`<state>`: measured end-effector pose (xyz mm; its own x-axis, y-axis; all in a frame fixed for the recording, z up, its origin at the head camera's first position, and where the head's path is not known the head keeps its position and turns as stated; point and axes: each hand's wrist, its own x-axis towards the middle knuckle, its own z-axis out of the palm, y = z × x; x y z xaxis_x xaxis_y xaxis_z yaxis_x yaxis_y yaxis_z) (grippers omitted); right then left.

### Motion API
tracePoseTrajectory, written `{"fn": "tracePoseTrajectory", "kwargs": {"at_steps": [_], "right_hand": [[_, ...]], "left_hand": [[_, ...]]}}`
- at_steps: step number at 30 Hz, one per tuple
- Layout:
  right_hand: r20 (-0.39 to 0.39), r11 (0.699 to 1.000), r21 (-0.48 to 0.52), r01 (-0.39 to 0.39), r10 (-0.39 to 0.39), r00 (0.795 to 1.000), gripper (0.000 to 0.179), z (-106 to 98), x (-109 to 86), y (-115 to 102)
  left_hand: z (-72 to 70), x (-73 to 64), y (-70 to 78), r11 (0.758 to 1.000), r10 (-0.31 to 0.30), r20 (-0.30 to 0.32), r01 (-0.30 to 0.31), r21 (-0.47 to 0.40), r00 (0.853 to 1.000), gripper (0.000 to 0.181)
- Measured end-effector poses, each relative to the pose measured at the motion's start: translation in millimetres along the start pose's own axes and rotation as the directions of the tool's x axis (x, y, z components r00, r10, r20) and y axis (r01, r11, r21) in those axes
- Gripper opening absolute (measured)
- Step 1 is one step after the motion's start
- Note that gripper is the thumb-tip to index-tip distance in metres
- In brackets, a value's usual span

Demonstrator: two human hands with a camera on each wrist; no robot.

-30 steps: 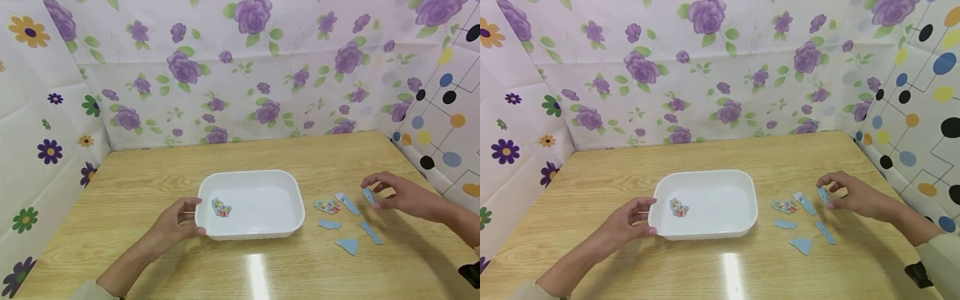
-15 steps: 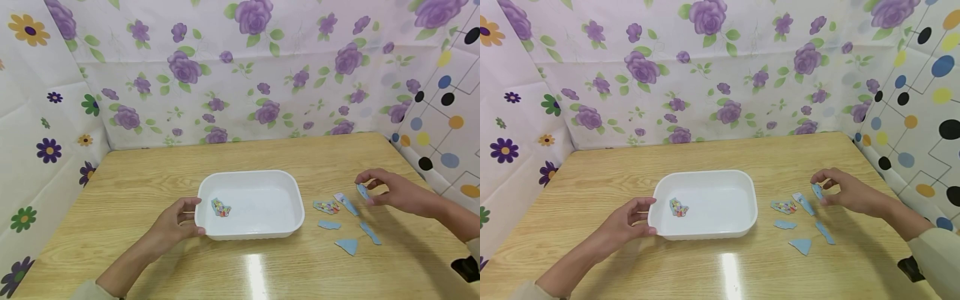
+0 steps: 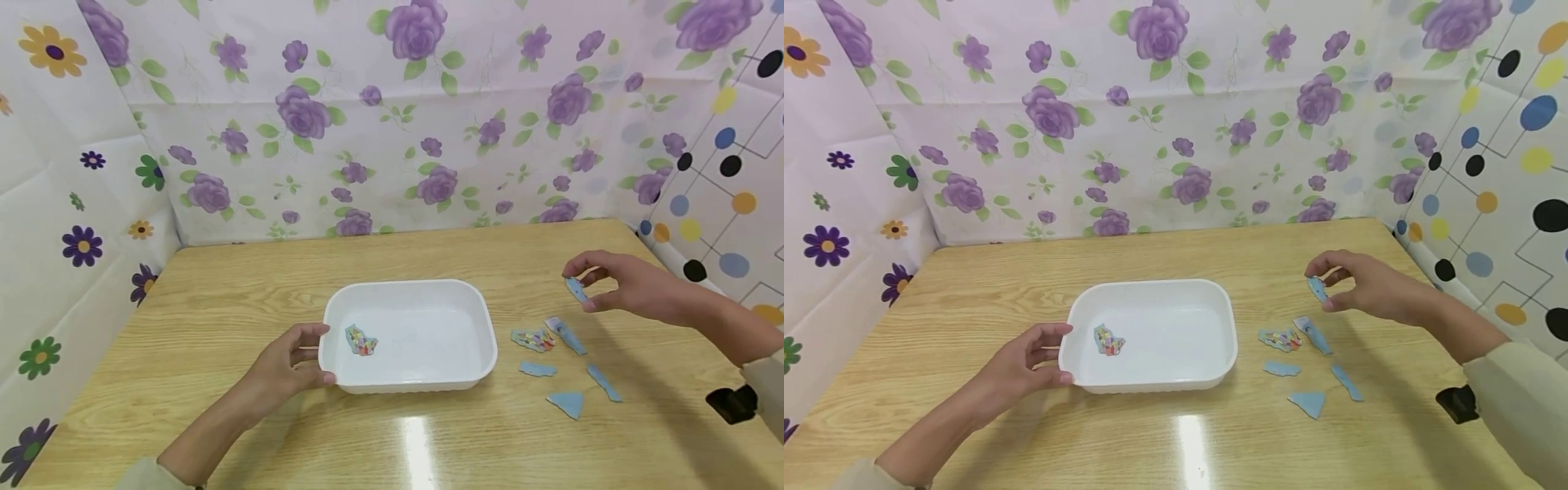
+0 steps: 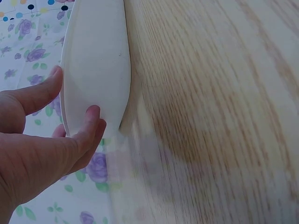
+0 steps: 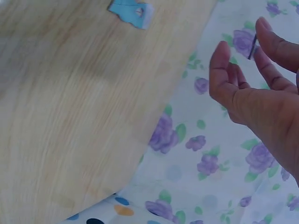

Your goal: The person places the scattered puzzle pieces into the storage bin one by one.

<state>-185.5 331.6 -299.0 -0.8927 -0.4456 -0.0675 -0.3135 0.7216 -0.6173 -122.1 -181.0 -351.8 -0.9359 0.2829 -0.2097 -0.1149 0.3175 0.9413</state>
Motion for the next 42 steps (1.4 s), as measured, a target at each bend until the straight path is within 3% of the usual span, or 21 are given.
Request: {"fn": "tracePoseTrajectory", "kwargs": {"at_steps": [11,20,29,42], "right_hand": [[0.06,0.999,0.031,0.031,-0.033,0.998,0.042,-8,19.6,-20],[0.138,0.996,0.088,0.012,-0.025,0.99,0.04,-5,42.1,-34],[0.123,0.994,0.101,0.046,-0.058,0.991,0.04,-6,56.3,-49],[0.171,0.988,0.151,0.043,-0.069,0.983,0.04,4,72.4,-63]], "left_hand": [[-0.1,0.4,-0.3,1.0,0.0,0.002,0.0,0.0,1.0,0.072],[-0.1,0.4,-1.2,1.0,-0.006,-0.004,0.006,-0.004,1.0,0.072],[-0.2,1.2,-0.7,1.0,0.0,-0.005,0.0,0.001,1.0,0.07],[-1.9,0.3,1.2,1.0,0.007,0.003,-0.007,-0.015,1.0,0.07]]}}
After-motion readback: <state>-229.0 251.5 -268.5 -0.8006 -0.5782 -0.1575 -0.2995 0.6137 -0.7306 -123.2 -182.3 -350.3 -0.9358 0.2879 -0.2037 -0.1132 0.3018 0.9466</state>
